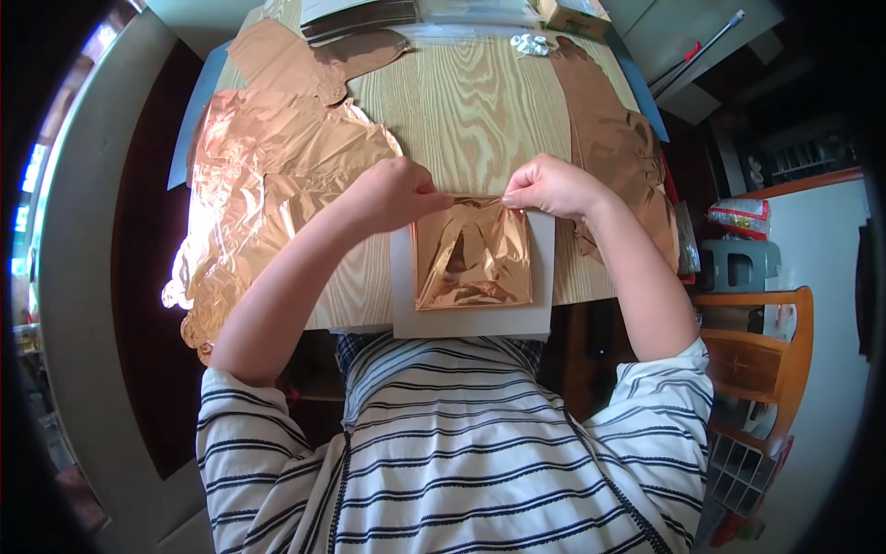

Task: Folding a large metallic foil balloon onto a cardboard insert for retail packaging.

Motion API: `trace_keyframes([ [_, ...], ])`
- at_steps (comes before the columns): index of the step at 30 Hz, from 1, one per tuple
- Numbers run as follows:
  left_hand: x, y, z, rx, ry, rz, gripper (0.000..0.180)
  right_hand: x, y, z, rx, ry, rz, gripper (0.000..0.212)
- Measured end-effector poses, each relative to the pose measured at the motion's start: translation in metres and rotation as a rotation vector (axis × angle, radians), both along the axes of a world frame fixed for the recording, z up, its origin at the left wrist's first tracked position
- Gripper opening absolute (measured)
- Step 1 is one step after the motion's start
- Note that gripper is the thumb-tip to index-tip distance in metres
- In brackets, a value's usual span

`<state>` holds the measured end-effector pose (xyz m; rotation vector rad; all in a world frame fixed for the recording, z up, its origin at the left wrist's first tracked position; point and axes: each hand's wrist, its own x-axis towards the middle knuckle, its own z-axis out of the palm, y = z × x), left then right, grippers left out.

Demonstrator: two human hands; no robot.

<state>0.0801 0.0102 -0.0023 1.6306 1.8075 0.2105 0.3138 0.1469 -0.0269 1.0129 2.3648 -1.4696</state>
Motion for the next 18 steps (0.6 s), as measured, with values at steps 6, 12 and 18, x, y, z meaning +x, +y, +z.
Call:
trace_keyframes([
  [6,0.037,-0.029,-0.027,0.666,0.242,-0.274,0.055,-0.003,0.014,-0.009,0.102,-0.043,0.045,0.021],
  [12,0.042,-0.050,-0.059,0.596,0.169,-0.307,0.073,-0.007,-0.001,0.002,0.116,-0.036,0.000,0.019],
  [18,0.039,-0.048,-0.076,0.683,0.165,-0.358,0.077,0.022,-0.029,-0.002,0.529,0.073,-0.297,0.023],
])
